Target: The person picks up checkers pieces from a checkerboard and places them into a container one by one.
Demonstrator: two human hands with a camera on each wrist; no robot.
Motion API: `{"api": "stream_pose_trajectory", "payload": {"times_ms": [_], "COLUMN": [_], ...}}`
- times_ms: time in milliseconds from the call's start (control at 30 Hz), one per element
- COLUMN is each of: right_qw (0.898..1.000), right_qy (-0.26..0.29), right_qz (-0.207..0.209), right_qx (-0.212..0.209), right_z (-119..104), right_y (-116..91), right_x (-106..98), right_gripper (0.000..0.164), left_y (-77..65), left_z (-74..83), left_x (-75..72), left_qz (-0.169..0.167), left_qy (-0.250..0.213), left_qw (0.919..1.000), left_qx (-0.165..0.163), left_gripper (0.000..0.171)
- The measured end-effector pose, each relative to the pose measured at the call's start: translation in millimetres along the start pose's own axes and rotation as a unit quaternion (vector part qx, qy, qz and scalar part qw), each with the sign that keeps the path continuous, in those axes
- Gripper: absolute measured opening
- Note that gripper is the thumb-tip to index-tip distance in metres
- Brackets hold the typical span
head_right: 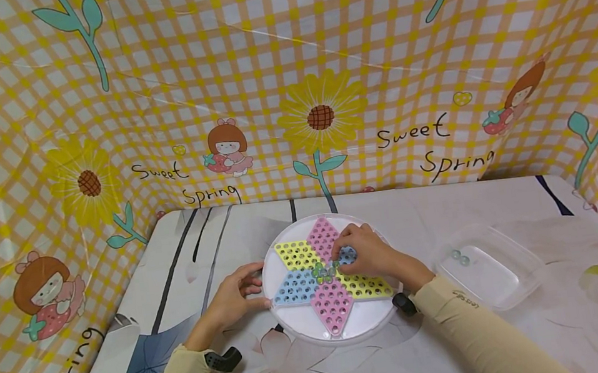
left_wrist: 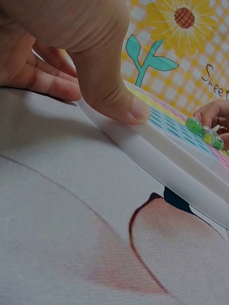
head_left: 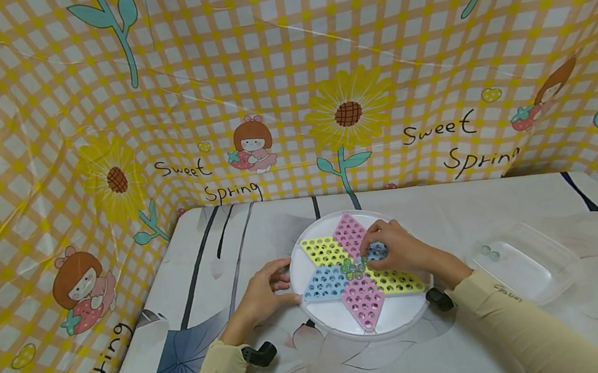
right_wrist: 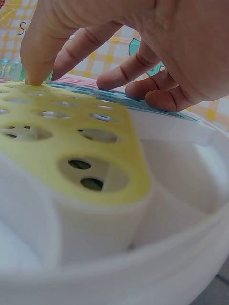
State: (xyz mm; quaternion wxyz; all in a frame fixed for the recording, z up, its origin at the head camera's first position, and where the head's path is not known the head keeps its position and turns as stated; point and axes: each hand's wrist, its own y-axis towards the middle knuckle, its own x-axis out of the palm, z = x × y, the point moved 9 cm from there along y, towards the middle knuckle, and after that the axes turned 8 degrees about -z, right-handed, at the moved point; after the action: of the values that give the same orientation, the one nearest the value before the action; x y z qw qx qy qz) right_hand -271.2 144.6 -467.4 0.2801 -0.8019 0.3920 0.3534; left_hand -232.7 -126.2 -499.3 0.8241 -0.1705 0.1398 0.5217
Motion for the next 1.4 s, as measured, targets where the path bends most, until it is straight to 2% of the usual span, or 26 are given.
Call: {"api": "stream_pose_trajectory", "payload": {"times_ms": [667, 1033, 1233, 1400], "right_qw": [1.000, 0.998, 0.998, 0.996], "right_qy": [0.007, 0.010, 0.010, 0.006], "right_qz": [-0.018, 0.028, 0.040, 0.053], "right_qx": [-0.014, -0.049, -0.053, -0.076], "right_z": [-6, -18, -22, -29], "right_y": [-1, -5, -7, -11], "right_x": [-7, -25, -32, -41], "right_gripper": [0.012, 0.015, 0.015, 0.016], "left_y": [-0.1, -1.7, -2.0, -1.0], "left_z": [-0.6, -2.2, -0.8, 0.0], "left_x": [0.6, 0.7, 0.3, 0.5], "left_qz": [-0.003, -0.005, -0.004, -0.008], "left_qy": [-0.003, 0.001, -0.002, -0.001], "left_qw": [1.0000, 0.9999, 1.0000, 1.0000], "left_qx": [0.001, 0.009, 0.004, 0.004], "left_gripper": [0.082, 0.082, 0.082, 0.082]}}
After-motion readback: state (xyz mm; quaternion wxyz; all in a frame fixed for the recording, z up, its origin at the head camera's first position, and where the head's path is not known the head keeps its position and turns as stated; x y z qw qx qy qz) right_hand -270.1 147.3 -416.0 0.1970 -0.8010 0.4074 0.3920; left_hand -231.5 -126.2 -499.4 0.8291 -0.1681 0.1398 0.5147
